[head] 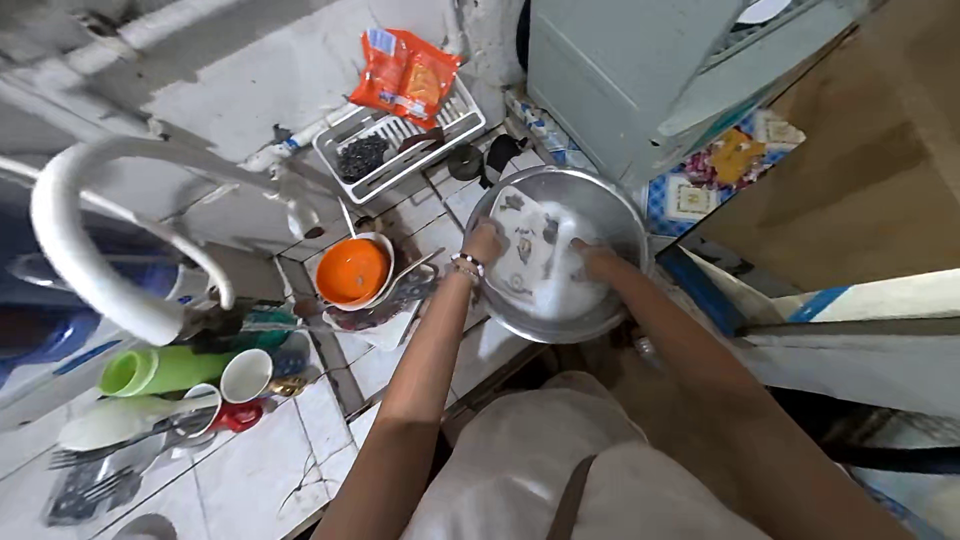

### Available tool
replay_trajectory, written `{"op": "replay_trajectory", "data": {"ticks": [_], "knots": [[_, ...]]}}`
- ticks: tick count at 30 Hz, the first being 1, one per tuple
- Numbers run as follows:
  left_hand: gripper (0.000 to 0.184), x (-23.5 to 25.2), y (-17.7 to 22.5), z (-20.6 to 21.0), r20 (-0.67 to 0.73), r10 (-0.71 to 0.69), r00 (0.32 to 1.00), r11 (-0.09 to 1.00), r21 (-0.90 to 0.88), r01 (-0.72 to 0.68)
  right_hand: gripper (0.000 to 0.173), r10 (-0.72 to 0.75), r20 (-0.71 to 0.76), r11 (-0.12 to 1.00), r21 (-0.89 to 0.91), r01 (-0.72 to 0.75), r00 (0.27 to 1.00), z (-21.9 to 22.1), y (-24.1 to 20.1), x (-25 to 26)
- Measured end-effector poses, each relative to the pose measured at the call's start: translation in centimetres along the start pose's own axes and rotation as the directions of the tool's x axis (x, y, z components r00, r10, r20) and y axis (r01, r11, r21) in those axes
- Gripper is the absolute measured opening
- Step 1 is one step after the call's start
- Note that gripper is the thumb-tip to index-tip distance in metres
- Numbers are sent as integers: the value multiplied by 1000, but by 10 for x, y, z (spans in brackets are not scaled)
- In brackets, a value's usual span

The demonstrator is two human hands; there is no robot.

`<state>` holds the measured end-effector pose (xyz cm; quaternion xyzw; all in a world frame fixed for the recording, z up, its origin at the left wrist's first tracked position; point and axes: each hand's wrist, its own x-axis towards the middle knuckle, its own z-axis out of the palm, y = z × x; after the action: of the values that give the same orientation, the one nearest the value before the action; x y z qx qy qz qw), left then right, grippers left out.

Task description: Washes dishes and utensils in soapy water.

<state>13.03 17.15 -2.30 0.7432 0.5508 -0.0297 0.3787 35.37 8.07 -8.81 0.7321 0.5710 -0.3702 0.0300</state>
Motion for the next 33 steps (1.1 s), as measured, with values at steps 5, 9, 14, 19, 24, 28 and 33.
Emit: {"op": "replay_trajectory", "data": {"ticks": [5,9,14,19,24,28,33], "knots": [[35,59,-10,53,206,-84,975,991,121,59,64,-74,-84,997,-35,71,994,5,-11,4],[64,65,-3,74,134,-273,953,945,-147,291,77,-65,-68,998,9,66,996,26,-44,37],[40,59,2,60,157,-171,973,982,107,156,45,-183,286,982,5,189,941,38,-108,0],[31,66,-1,74,219,-246,944,920,358,157,38,-282,431,941,-52,335,857,36,-89,-53],[32,61,5,72,212,-308,928,916,331,228,45,-21,440,948,-277,157,898,-2,-40,-81],[42,51,0,67,101,-372,923,924,-55,379,45,-2,192,957,-283,57,981,-16,-15,-28],[39,53,-2,67,95,-304,948,953,54,300,40,-168,265,935,-263,238,950,-2,-43,36]]}}
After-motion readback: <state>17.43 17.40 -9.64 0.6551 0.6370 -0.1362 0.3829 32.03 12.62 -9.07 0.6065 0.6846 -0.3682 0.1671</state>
